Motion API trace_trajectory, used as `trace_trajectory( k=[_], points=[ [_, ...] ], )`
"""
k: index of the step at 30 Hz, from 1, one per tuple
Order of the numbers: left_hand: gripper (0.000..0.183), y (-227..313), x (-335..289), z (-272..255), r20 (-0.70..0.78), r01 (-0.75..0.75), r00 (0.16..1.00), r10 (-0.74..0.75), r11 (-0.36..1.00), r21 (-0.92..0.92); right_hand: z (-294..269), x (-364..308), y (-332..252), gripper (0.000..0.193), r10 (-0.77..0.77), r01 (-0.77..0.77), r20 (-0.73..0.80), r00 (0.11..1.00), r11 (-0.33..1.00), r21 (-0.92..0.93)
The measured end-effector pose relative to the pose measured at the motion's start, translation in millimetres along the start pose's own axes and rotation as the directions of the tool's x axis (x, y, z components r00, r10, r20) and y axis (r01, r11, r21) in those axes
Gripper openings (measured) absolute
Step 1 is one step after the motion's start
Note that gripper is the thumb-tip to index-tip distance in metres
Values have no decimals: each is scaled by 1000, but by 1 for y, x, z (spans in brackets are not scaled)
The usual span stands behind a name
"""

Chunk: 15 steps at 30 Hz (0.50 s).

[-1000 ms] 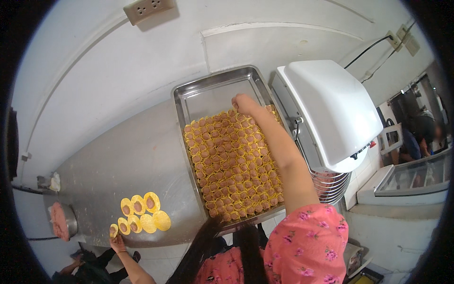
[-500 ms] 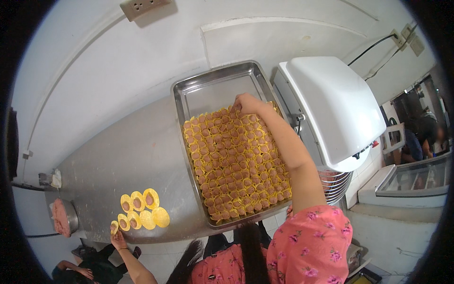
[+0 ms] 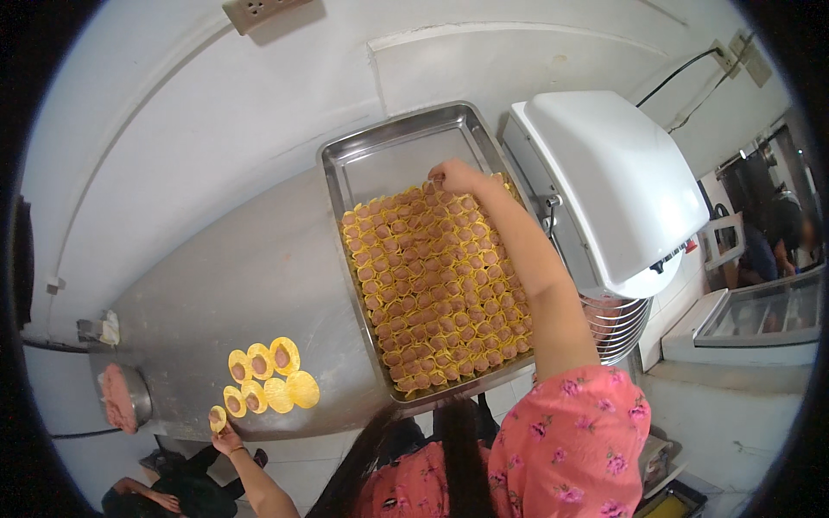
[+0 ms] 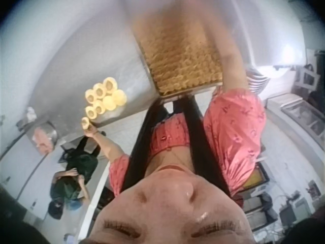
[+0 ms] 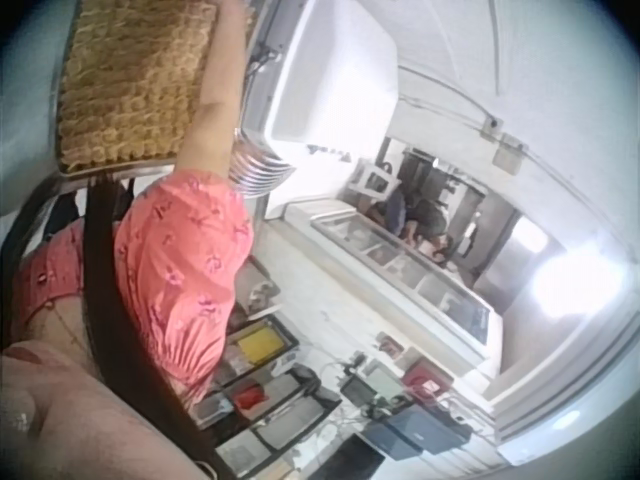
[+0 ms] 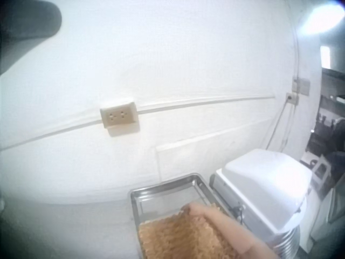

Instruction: The person places a filling onto round yellow dough discs, folds them into sealed pastries, and arranges them on a metal tray. A coworker at the same table also prepares dough discs and places filling on them.

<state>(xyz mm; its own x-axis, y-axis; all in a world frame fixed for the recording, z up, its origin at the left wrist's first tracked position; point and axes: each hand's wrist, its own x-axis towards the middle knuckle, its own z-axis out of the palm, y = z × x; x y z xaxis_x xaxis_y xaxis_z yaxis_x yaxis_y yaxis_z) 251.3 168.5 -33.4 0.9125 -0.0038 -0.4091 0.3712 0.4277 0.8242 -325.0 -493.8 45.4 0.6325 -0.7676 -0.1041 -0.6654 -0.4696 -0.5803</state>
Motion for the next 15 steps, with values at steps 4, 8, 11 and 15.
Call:
trace_trajectory(
  k=[4,8,11,15],
  points=[
    [42,1,-5,6,-39,-11,999,10,999,-43,-2,3,-4,39,107,-104,77,991,994,-41],
    [43,1,8,1,34,-8,999,11,996,-89,-6,7,-17,45,253,-255,102,962,967,2],
    [43,9,15,-4,136,67,990,-46,986,-154,-4,1,-33,46,251,-232,-172,953,965,124],
    [37,22,-2,20,350,123,931,-102,992,-36,14,-25,-87,40,39,140,-597,801,958,251]
  ],
)
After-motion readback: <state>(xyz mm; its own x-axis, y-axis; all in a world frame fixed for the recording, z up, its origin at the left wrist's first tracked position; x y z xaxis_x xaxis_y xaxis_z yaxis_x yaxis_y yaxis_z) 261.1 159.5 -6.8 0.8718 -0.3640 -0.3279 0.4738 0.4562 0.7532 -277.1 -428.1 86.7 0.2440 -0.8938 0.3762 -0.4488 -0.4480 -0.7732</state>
